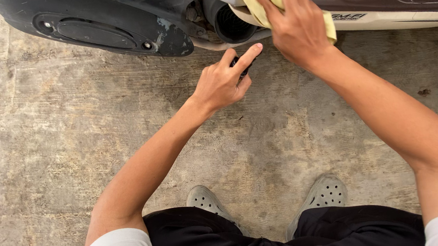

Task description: The person cleans the side panels and lower body of a scooter using a spray bottle and a yellow cloth. They repeatedly spray the cleaning solution onto the scooter's surface and wipe it down with the cloth, focusing on the area around the rear wheel and the footrest.

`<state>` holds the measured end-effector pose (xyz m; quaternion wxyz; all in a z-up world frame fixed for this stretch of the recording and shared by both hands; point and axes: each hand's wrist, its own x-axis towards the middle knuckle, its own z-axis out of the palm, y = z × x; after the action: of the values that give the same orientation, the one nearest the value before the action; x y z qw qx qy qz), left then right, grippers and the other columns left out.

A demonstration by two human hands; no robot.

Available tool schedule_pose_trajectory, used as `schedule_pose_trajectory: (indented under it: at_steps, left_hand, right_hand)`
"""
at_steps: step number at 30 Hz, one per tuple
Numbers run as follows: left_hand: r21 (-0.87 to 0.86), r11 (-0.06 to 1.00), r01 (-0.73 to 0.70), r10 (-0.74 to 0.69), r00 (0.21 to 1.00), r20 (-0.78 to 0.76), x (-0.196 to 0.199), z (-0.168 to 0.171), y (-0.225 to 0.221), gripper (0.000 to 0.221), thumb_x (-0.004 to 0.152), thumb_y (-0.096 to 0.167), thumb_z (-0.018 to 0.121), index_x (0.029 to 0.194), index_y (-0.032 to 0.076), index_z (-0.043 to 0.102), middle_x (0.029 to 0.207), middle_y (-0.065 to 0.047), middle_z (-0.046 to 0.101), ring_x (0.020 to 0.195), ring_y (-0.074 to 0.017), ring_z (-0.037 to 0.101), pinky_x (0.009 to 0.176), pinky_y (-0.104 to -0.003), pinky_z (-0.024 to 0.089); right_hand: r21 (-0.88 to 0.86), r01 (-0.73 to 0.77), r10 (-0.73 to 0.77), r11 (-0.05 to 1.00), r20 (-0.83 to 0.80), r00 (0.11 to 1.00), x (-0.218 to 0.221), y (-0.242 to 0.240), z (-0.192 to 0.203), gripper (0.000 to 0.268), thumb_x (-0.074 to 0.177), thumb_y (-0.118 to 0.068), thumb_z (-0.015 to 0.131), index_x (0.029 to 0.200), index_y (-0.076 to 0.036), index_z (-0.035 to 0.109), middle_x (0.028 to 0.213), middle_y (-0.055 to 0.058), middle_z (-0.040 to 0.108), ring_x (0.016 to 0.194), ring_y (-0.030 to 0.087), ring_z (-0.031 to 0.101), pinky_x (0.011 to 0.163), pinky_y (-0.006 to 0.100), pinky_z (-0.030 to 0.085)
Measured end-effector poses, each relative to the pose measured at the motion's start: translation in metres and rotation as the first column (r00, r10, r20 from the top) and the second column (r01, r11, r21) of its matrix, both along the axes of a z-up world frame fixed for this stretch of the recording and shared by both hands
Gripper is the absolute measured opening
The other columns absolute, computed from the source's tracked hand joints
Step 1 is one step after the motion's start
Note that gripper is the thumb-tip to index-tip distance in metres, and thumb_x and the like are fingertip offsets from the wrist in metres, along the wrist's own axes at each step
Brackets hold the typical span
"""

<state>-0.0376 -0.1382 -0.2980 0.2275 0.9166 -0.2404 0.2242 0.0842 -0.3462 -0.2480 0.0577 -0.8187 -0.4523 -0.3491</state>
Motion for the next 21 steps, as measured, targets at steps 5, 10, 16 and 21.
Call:
schedule_pose_trajectory:
  at_steps: [5,10,16,21]
  left_hand:
    - [0.007,1.0,-0.01,0.01,1.0,-0.017,0.002,-0.004,-0.003,0.079,0.089,0.015,0.074,0.158,0.028,0.038,0.1,-0.014,0.057,0.053,-0.0197,0.058,0.046,-0.032,0.052]
    - [-0.037,0.999,0.027,-0.027,1.0,0.011,-0.001,-0.004,0.004,0.08,0.092,0.016,0.073,0.16,0.028,0.033,0.103,-0.014,0.057,0.054,-0.0191,0.058,0.049,-0.031,0.053]
    - [-0.031,1.0,0.004,-0.005,1.0,-0.022,-0.007,-0.005,0.01,0.081,0.091,0.014,0.071,0.159,0.032,0.031,0.103,-0.012,0.057,0.053,-0.0199,0.058,0.047,-0.033,0.052]
    - [-0.04,0.999,0.021,-0.022,0.999,-0.026,-0.006,-0.011,0.006,0.083,0.091,0.015,0.07,0.16,0.034,0.029,0.102,-0.013,0.057,0.054,-0.0219,0.057,0.049,-0.035,0.053]
  right_hand:
    - [0.069,-0.06,0.055,0.996,0.08,0.995,0.008,0.04,0.031,0.043,0.102,-0.002,0.065,0.144,-0.006,0.06,0.115,0.014,0.058,0.099,0.028,0.063,0.069,0.037,0.057]
    - [-0.023,0.033,-0.031,0.999,0.102,0.994,0.016,0.006,0.014,0.057,0.095,0.003,0.063,0.15,-0.01,0.057,0.11,0.014,0.054,0.097,0.027,0.061,0.065,0.031,0.054]
    - [-0.116,0.092,-0.09,0.989,0.022,0.996,0.005,-0.045,0.002,0.064,0.097,0.001,0.066,0.16,-0.009,0.055,0.1,0.012,0.048,0.085,0.024,0.055,0.062,0.033,0.049]
    - [0.015,-0.098,0.095,0.995,0.134,0.986,-0.002,0.012,0.034,0.067,0.088,0.005,0.064,0.152,-0.013,0.055,0.121,0.019,0.055,0.102,0.031,0.062,0.073,0.037,0.056]
